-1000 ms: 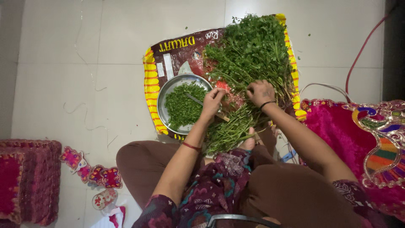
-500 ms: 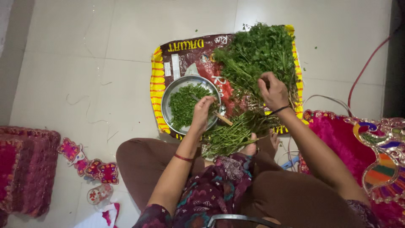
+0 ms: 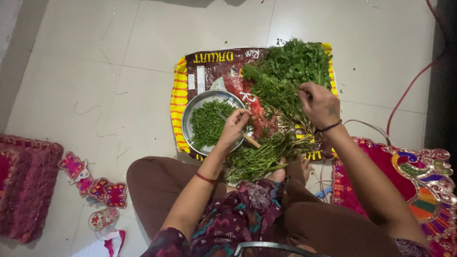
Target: The person picks cilantro leaves from the stems and places them into a metal bowl, then uses a knife to chop the leaves inside the bowl.
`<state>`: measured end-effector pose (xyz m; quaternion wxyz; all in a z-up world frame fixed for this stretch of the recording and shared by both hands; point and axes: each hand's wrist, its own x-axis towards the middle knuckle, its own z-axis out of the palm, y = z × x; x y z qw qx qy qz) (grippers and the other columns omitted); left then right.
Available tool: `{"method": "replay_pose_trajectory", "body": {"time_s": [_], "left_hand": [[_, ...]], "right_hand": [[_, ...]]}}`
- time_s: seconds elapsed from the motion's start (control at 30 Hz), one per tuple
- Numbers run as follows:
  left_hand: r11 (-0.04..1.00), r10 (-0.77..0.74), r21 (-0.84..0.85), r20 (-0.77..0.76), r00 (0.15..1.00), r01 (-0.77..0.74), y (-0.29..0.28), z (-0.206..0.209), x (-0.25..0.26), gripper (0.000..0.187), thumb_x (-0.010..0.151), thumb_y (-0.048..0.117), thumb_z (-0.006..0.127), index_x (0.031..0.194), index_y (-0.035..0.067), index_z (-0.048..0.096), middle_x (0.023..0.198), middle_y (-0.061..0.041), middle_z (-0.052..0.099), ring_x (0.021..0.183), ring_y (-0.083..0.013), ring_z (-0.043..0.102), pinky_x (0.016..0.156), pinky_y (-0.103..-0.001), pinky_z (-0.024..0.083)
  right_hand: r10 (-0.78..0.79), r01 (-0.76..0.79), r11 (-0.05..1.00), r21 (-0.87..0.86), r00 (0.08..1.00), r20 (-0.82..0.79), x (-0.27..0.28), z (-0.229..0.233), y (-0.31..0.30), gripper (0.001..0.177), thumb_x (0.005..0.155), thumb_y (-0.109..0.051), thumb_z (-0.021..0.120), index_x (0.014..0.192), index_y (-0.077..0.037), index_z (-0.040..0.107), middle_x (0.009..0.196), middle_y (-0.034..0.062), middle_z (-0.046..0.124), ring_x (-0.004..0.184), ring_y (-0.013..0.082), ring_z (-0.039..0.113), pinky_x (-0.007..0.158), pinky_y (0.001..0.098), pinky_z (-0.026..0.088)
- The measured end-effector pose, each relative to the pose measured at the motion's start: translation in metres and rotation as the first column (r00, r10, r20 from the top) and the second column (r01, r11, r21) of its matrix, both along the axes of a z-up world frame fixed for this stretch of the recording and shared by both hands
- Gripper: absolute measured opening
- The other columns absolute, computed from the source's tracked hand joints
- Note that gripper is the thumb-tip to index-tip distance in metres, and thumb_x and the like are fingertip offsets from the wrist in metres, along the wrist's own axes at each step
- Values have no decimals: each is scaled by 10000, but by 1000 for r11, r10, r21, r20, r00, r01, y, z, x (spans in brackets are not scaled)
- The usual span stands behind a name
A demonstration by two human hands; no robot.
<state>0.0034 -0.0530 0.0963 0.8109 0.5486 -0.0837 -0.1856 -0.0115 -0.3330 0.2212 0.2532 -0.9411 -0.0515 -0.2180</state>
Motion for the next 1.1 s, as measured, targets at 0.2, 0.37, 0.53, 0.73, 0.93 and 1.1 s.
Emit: {"method": "replay_pose_trajectory", "body": {"time_s": [0.2, 0.37, 0.53, 0.73, 0.93, 1.1], "left_hand": [[999, -47, -13, 21, 999, 47, -16, -10, 2, 219, 1096, 239, 554, 1183, 43, 600, 981, -22, 656, 890, -108, 623, 820, -264, 522], [997, -55, 58, 27, 998, 53, -22, -9, 1, 229, 1097, 252, 551, 1173, 48, 620, 960, -13, 642, 858, -98, 614, 797, -257, 523], [990, -73, 128, 78, 994, 63, -28, 2, -1, 223, 1081, 258, 544, 1138, 53, 611, 1040, -2, 671, 949, -89, 678, 855, -245, 556], [984, -61, 176, 118, 991, 39, -42, -20, 16, 296, 1128, 239, 506, 1370, 110, 619, 1047, 3, 616, 883, -63, 588, 784, -212, 525], [921, -152, 387, 254, 955, 44, -70, -53, 44, 375, 1106, 303, 468, 1387, 104, 616, 1345, -22, 643, 1235, -150, 582, 1050, -351, 456], [827, -253, 557, 243, 937, 79, -89, -74, 60, 427, 1072, 408, 493, 1312, 100, 665, 1248, -57, 666, 1131, -186, 634, 1009, -364, 500]], "right_hand": [[5, -3, 998, 56, 999, -36, -7, -4, -5, 128, 1005, -190, 733, 1070, -83, 706, 1004, 113, 743, 835, 274, 720, 726, 376, 560], [10, -6, 994, 113, 999, -33, -9, -10, -9, 138, 1020, -196, 730, 1079, -74, 706, 1005, 114, 747, 874, 279, 731, 758, 376, 562], [23, 0, 979, 202, 993, -112, -13, -8, -12, 140, 1025, -186, 722, 1086, -60, 711, 976, 115, 751, 840, 237, 742, 747, 349, 571], [49, -20, 971, 237, 992, -119, -17, -7, -14, 133, 1029, -158, 722, 1077, -36, 707, 947, 120, 748, 815, 216, 738, 735, 334, 566], [60, -5, 947, 322, 985, -161, -15, -15, -17, 139, 1023, -158, 717, 1077, -31, 708, 920, 114, 750, 801, 190, 736, 732, 317, 565], [80, -19, 944, 330, 982, -173, -12, -22, -22, 156, 1018, -164, 715, 1092, -27, 706, 909, 107, 752, 791, 169, 728, 730, 304, 563]]}}
